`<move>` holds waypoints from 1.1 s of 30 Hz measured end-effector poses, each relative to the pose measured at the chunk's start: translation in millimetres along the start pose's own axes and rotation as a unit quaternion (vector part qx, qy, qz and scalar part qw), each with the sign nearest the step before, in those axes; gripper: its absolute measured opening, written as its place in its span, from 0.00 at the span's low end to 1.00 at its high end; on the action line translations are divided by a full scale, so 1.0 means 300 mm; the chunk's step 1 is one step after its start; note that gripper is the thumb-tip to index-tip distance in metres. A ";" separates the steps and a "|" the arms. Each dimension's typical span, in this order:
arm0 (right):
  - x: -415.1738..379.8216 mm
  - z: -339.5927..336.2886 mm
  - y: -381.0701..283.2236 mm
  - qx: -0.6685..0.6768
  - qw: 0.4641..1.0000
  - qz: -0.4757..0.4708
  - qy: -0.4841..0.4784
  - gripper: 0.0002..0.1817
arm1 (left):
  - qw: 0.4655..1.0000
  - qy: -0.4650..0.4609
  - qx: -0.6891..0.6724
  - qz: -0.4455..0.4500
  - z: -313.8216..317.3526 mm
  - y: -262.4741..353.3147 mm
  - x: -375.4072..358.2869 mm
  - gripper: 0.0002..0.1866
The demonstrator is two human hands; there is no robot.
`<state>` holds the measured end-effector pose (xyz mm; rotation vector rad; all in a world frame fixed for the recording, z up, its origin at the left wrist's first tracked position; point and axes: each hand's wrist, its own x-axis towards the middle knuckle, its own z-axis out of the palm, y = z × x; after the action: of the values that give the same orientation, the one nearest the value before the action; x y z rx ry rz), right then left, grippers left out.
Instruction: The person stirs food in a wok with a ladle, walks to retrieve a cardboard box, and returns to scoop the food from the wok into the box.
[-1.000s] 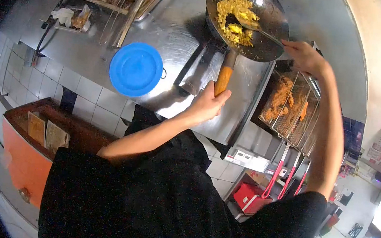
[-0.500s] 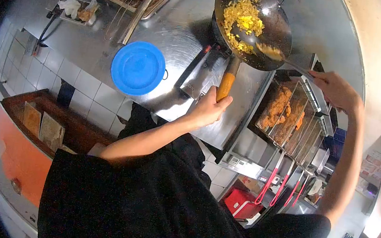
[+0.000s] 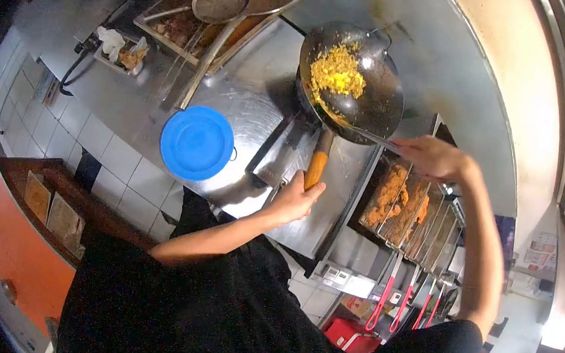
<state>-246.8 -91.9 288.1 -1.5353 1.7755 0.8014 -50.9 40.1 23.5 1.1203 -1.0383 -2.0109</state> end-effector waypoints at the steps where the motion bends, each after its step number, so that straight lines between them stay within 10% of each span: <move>1: 0.056 0.037 -0.005 0.049 0.997 -0.053 0.002 0.27 | 1.000 -0.002 -0.004 0.003 0.006 -0.026 0.017 0.25; 11: 0.259 0.204 -0.151 -0.140 0.964 -0.092 0.204 0.24 | 0.994 -0.053 -0.089 -0.039 -0.009 -0.012 0.006 0.20; 18: 0.146 0.027 0.078 0.407 0.907 -0.020 0.102 0.29 | 0.996 -0.040 -0.070 -0.042 -0.014 0.023 -0.011 0.20; 25: 0.297 0.210 0.039 -0.117 0.960 -0.011 0.254 0.23 | 0.997 -0.034 -0.051 -0.048 -0.016 0.021 -0.008 0.21; 28: 0.453 0.302 0.011 -0.100 0.949 0.084 0.286 0.19 | 0.997 -0.035 -0.050 -0.046 -0.013 0.020 -0.006 0.20; 33: 0.256 0.178 0.010 -0.141 0.962 -0.052 0.226 0.24 | 0.998 -0.025 -0.047 -0.027 -0.029 0.009 0.031 0.19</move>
<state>-253.3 -94.9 194.8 -2.1190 1.9349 0.7142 -47.1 28.4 19.1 1.0646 -0.9367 -2.1177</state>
